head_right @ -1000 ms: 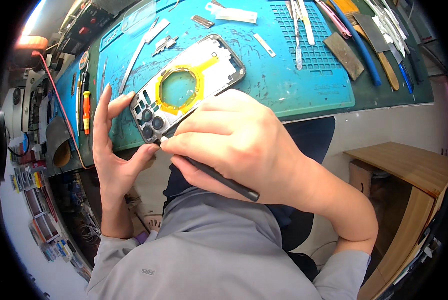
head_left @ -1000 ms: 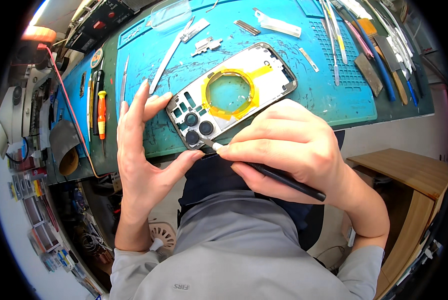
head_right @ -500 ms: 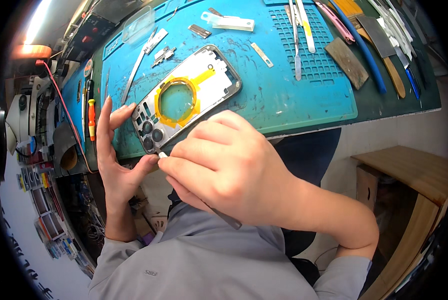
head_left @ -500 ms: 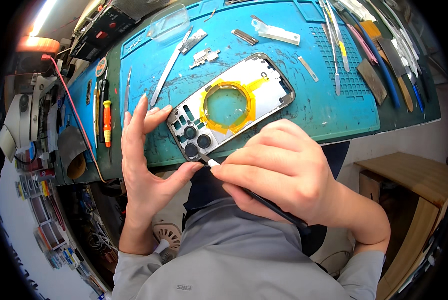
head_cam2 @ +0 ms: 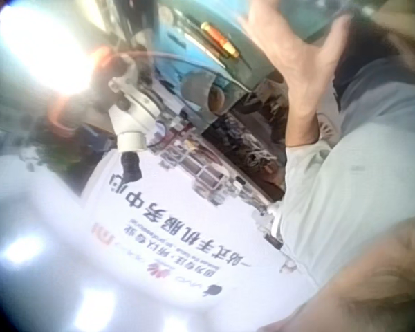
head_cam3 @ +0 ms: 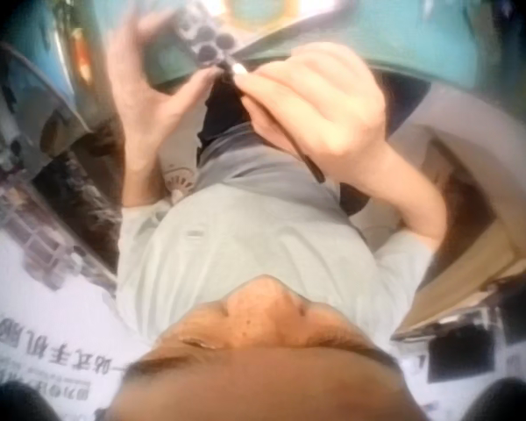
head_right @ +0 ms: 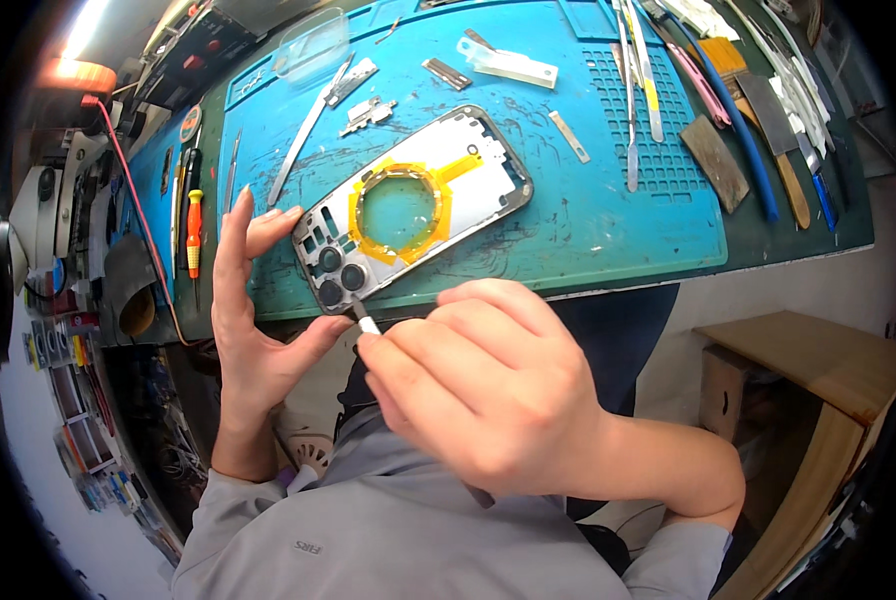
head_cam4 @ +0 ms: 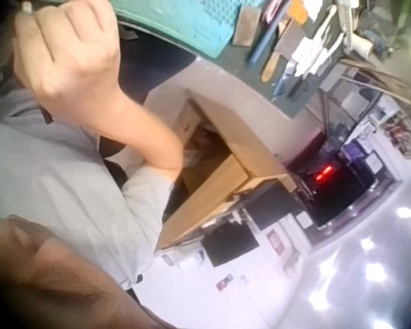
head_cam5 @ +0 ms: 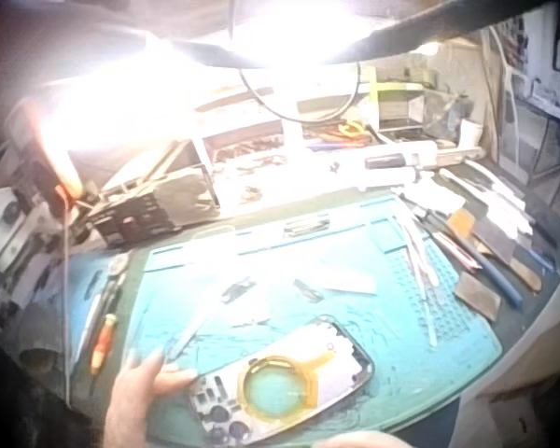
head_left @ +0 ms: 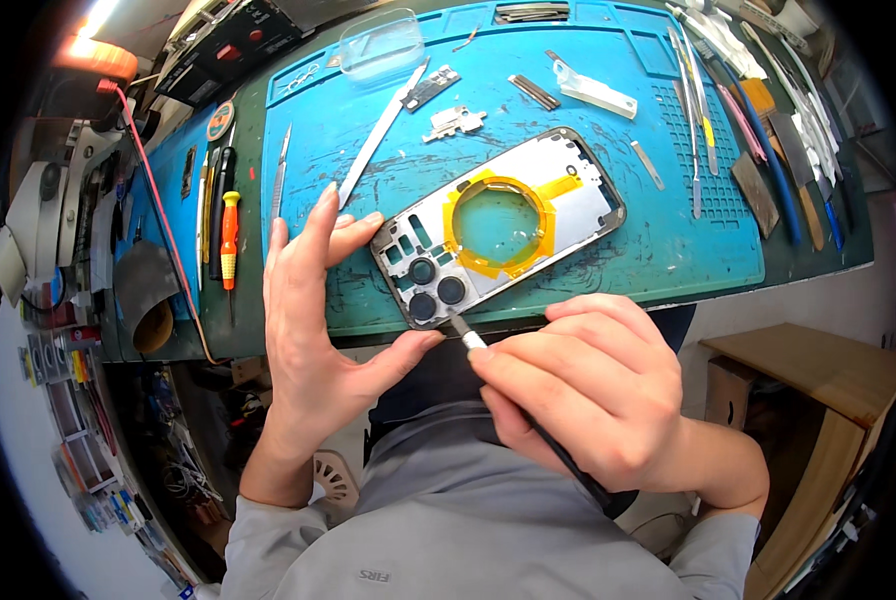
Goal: The person rubs a small metallic component on a sanding pad, then uses a brush to clean the camera module area of a disassembled smartphone back cover. The person handles the component and the phone back cover throughout.
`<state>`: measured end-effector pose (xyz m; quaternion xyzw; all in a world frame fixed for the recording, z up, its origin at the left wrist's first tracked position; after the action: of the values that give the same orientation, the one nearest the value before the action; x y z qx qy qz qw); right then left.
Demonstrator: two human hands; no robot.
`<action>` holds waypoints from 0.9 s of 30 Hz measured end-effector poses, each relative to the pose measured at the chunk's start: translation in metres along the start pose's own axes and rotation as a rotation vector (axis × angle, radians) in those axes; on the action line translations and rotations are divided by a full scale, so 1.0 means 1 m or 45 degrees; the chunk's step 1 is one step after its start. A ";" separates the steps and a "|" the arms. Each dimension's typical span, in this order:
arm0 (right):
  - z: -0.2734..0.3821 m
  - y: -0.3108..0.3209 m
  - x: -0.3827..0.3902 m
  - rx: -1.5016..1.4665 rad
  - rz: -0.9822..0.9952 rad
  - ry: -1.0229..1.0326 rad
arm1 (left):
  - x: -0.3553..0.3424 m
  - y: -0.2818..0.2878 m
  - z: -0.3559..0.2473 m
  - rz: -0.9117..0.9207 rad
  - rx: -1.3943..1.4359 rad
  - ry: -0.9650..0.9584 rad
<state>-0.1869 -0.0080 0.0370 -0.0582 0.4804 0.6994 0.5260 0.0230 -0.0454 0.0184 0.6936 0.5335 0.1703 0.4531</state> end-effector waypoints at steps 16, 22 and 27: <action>0.009 -0.002 -0.009 0.079 0.113 -0.082 | -0.002 0.003 -0.006 -0.051 -0.096 -0.108; 0.012 -0.003 -0.010 0.126 0.132 -0.082 | -0.001 0.002 -0.005 -0.043 -0.095 -0.087; 0.006 0.011 -0.002 0.137 0.130 -0.110 | -0.001 0.002 -0.005 -0.040 -0.092 -0.088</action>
<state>-0.1929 -0.0048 0.0479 0.0249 0.4964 0.7003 0.5125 0.0203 -0.0442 0.0231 0.6738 0.5219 0.1584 0.4985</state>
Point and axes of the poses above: each hand's wrist, its own x-axis away from the middle knuckle, its own y-axis out of the back of the hand, z = x × y, the point moved 7 cm from there along -x, towards the middle knuckle, and after that the axes turned 6 degrees about z, right-handed, at the moved point
